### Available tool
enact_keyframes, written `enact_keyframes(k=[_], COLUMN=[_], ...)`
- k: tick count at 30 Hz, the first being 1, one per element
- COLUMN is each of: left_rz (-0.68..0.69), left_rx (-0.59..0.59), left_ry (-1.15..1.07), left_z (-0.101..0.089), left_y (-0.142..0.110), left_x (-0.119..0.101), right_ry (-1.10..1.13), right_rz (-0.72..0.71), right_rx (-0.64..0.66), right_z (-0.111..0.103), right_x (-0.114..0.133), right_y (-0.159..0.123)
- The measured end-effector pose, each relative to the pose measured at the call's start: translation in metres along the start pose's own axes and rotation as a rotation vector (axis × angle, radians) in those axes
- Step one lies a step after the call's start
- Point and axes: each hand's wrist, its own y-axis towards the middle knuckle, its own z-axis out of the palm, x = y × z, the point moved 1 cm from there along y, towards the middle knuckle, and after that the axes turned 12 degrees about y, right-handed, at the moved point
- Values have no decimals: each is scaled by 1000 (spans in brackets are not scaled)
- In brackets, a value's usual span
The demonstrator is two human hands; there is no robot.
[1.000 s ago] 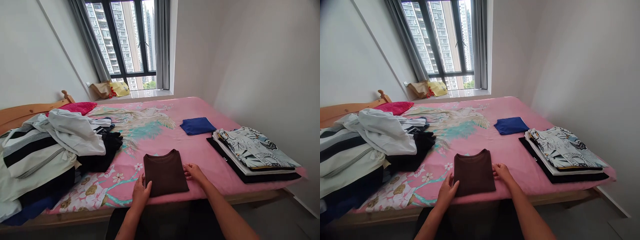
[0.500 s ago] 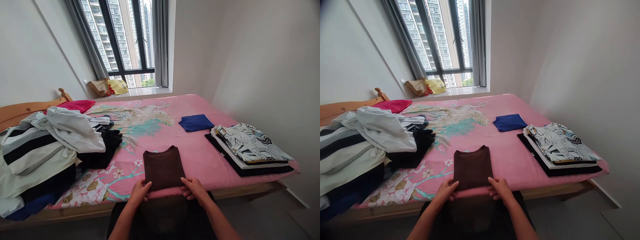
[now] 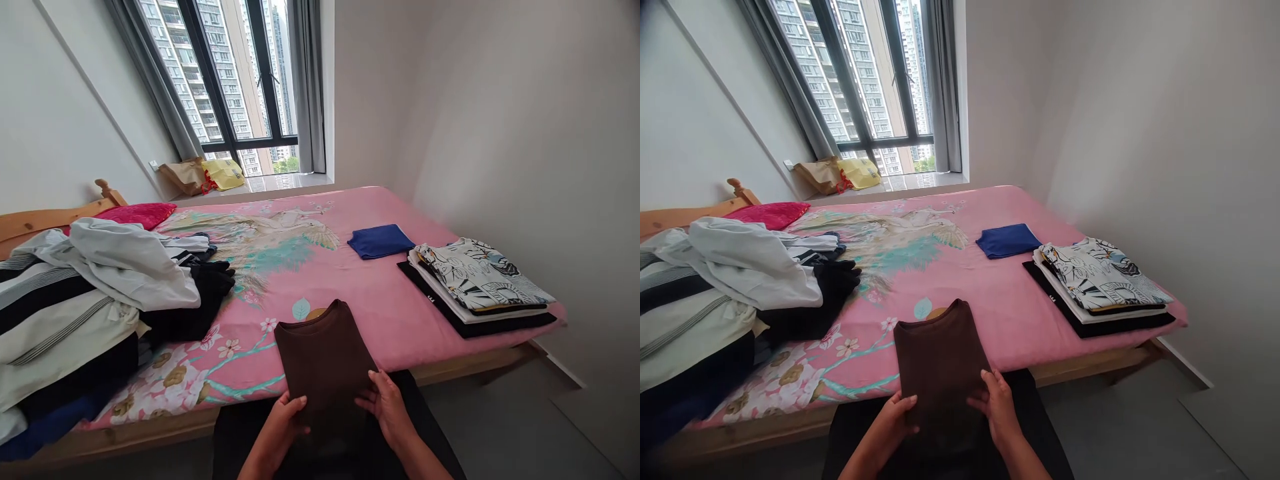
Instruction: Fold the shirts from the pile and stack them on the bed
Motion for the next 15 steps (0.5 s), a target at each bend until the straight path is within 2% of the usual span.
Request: enact_keyframes(k=[3,7,12,15], left_rz=[8,-21,19,-12], left_rx=[18,-43,6,-10], left_ry=[-58,-9,-5,-40], left_z=[4,8,16,21], left_y=[0,2,-6,-8], left_x=[-7,-13,-7,-2], right_ry=[2,-18,221,249], right_rz=[19,60,58,72], right_rx=[30,90,83,96], right_z=[3,10,10,14], right_x=[4,14,12,8], right_y=[-2,0,-5,-12])
